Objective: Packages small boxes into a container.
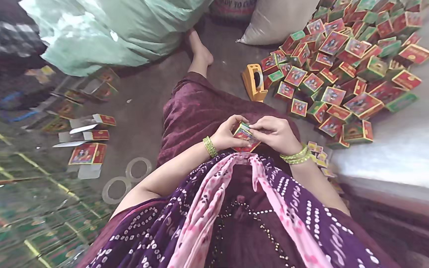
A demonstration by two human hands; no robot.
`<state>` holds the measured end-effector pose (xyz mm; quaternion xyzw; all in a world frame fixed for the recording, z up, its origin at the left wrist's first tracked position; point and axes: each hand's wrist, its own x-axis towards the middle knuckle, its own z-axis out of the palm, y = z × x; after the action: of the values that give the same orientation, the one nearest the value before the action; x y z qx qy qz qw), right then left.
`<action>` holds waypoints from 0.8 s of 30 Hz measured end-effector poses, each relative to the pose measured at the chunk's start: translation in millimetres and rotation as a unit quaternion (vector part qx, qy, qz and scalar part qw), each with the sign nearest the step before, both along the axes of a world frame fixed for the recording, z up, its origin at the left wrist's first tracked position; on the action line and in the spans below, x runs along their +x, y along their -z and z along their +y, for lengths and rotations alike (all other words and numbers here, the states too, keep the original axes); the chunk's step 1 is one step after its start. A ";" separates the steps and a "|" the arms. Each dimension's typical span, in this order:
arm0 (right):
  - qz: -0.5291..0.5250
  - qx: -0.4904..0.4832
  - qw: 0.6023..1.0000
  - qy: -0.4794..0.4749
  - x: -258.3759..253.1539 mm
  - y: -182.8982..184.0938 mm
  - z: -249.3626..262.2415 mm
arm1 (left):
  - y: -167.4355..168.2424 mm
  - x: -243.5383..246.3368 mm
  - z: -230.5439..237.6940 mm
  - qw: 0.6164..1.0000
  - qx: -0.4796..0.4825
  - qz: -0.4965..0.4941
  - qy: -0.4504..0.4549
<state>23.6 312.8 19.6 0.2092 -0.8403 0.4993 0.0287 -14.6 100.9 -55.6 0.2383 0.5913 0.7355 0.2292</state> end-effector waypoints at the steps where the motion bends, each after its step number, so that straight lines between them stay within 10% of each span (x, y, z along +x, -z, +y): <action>1: 0.007 0.010 1.000 -0.002 -0.8 -0.7 -0.4 | 0.1 0.0 0.0 1.000 -0.002 -0.006 0.000; 24: 0.010 0.029 0.999 0.017 -1.2 16.5 -0.4 | 7.5 -2.7 2.8 0.993 -0.008 0.120 0.001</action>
<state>22.4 312.4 3.1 0.2008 -0.8573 0.4725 0.0396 -17.3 103.7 -63.1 0.3235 0.6204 0.6964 0.1595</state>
